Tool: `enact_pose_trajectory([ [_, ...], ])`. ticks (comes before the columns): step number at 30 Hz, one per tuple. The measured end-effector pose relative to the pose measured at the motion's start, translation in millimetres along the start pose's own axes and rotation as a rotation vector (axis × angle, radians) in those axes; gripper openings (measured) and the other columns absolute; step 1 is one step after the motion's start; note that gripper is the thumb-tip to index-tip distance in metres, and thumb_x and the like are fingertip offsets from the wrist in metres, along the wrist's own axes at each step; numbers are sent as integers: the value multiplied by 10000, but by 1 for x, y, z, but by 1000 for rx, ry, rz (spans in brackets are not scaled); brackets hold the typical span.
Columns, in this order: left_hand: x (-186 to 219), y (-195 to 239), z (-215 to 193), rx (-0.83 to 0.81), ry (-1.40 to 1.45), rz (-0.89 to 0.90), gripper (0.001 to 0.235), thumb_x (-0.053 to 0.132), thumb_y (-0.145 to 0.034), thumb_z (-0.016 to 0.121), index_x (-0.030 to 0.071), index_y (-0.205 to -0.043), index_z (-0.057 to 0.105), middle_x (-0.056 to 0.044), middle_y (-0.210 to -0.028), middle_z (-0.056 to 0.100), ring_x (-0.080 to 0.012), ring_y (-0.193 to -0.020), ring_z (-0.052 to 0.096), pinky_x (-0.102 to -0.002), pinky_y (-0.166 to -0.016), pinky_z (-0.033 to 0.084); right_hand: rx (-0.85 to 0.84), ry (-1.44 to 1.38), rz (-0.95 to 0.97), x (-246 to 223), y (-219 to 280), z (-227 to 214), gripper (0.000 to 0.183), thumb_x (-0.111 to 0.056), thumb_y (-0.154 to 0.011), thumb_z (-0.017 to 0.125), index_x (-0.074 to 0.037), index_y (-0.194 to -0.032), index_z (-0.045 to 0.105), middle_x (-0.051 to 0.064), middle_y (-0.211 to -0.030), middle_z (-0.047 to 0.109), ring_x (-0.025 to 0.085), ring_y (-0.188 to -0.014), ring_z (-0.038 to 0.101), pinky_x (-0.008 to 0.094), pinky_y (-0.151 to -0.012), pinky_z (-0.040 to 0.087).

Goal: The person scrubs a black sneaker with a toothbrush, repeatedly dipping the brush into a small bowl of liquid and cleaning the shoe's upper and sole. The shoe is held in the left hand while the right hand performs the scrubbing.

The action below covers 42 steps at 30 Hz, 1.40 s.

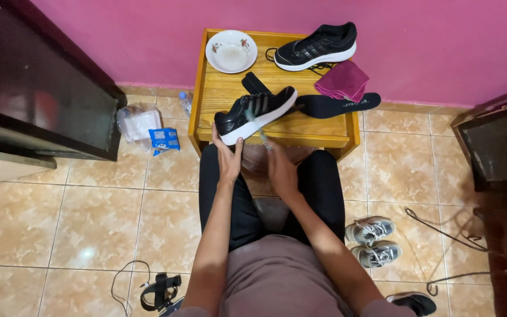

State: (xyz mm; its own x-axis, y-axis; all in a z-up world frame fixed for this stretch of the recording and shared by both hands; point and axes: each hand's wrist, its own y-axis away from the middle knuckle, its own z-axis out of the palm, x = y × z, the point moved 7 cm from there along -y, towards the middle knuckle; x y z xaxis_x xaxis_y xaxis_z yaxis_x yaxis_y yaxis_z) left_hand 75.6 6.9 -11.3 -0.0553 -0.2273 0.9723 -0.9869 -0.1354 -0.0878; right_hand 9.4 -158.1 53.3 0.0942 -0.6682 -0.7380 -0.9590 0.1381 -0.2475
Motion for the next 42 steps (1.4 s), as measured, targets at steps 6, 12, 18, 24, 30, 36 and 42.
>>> enact_pose_trajectory([
  [6, 5, 0, 1, 26, 9, -22, 852, 323, -1040, 585, 123, -1636, 10, -253, -1675, 123, -402, -1546, 170, -528, -1276, 153, 46, -30, 55, 13, -11, -4, 253, -160, -1101, 483, -75, -1327, 559, 248, -1239, 680, 407, -1181, 638, 550, -985, 538],
  [12, 5, 4, 0, 71, 30, 6, 830, 292, -1048, 587, 97, -1632, 30, -296, -1655, 142, -436, -1535, 173, -549, -1264, 147, 91, -54, 89, 26, -16, -1, 269, -172, -1100, 457, -112, -1347, 545, 230, -1253, 678, 395, -1213, 616, 518, -1021, 506],
  [18, 19, 6, -2, 88, 47, -9, 813, 301, -1057, 559, 93, -1624, 14, -323, -1641, 137, -461, -1527, 166, -566, -1269, 132, -99, -112, 35, -30, 5, 14, 248, -197, -1122, 445, -58, -1259, 598, 253, -1089, 714, 528, -1069, 629, 670, -991, 499],
  [24, 25, 10, -7, 121, 58, 70, 820, 278, -1018, 591, 60, -1620, 79, -309, -1649, 159, -460, -1529, 175, -553, -1269, 137, 80, -38, 138, 20, -26, -9, 269, -230, -1120, 416, -189, -1357, 534, 164, -1184, 714, 379, -1103, 683, 519, -966, 532],
  [30, -2, 5, -11, 152, 79, 75, 799, 310, -1016, 571, 102, -1623, 96, -241, -1654, 190, -405, -1541, 172, -519, -1276, 122, -28, 14, -18, -36, 3, -3, 283, -262, -1092, 476, -96, -1256, 636, 247, -1131, 715, 455, -1025, 687, 558, -885, 561],
  [36, 16, 8, -12, 126, 57, 117, 798, 302, -993, 569, 106, -1620, 116, -237, -1652, 202, -420, -1538, 173, -539, -1273, 132, 52, -43, -60, -7, -40, -5, 312, -212, -1111, 435, -161, -1372, 599, 158, -1225, 709, 336, -1129, 682, 466, -964, 545],
  [42, 5, 5, -12, 162, 88, 94, 812, 391, -997, 562, 135, -1629, 120, -236, -1658, 210, -419, -1544, 167, -550, -1274, 119, -110, -25, -6, -29, 16, -5, 324, -166, -1116, 431, -124, -1410, 560, 227, -1205, 699, 416, -1105, 676, 551, -943, 552],
])
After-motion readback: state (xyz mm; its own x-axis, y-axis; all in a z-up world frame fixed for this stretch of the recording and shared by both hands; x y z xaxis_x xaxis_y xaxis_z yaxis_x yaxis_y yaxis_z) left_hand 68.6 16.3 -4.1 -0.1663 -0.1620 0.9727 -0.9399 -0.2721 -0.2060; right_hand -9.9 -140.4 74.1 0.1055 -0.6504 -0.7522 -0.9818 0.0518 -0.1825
